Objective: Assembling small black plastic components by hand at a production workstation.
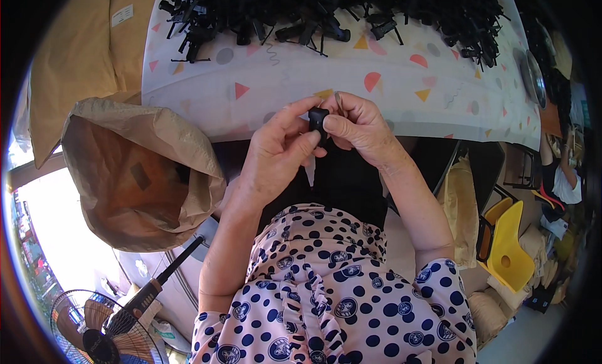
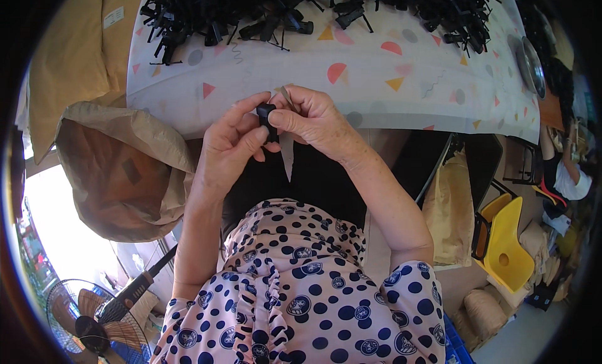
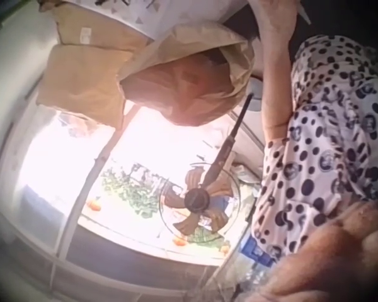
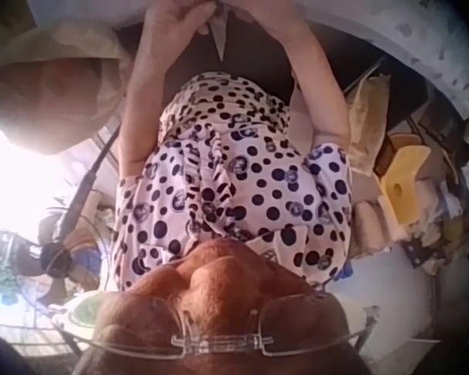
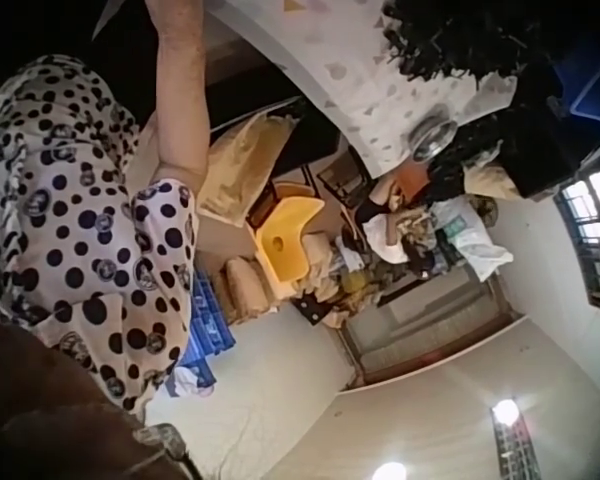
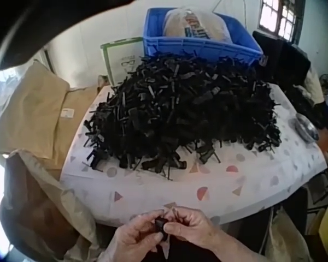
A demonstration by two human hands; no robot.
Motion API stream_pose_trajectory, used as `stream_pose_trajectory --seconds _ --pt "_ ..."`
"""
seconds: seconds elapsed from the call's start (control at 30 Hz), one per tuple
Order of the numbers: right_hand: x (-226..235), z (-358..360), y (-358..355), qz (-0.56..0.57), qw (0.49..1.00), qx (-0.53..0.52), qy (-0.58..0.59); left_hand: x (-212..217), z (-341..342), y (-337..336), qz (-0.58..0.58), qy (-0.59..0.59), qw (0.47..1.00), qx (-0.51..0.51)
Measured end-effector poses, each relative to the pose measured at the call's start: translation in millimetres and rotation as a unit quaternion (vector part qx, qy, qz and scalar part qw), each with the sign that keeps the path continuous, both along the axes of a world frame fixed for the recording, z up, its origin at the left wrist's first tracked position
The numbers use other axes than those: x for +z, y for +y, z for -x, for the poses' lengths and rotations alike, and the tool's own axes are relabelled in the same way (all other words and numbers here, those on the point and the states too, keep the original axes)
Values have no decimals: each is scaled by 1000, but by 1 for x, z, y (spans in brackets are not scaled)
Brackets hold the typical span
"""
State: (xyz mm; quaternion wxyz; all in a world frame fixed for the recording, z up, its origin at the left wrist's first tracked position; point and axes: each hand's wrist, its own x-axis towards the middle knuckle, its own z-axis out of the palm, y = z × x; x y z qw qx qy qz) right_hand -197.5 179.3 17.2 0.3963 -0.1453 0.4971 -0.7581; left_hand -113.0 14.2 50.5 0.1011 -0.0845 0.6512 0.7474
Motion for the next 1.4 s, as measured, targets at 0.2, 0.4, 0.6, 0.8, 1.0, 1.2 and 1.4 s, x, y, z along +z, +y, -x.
stream_pose_trajectory --seconds 0.2,0.4,0.6,0.8,1.0,1.2,1.4 --pt "5 -9 -2 -52 997 -7 52 0 0 10 151 47 987 -9" --pt "9 -26 -5 -129 978 -25 162 -7 0 5 107 55 992 23" --pt "11 -27 -11 -160 966 -22 203 -5 2 4 104 49 992 48" --pt "17 -26 -22 -199 947 -23 251 -7 0 4 330 125 934 54" --pt "11 -30 -38 -178 945 -55 269 -2 -4 -2 374 133 913 88" --pt "19 23 -32 -338 829 -61 442 18 -38 -48 447 107 855 241" --pt "-5 71 -33 -481 625 -151 596 23 -115 -134 602 -23 756 255"
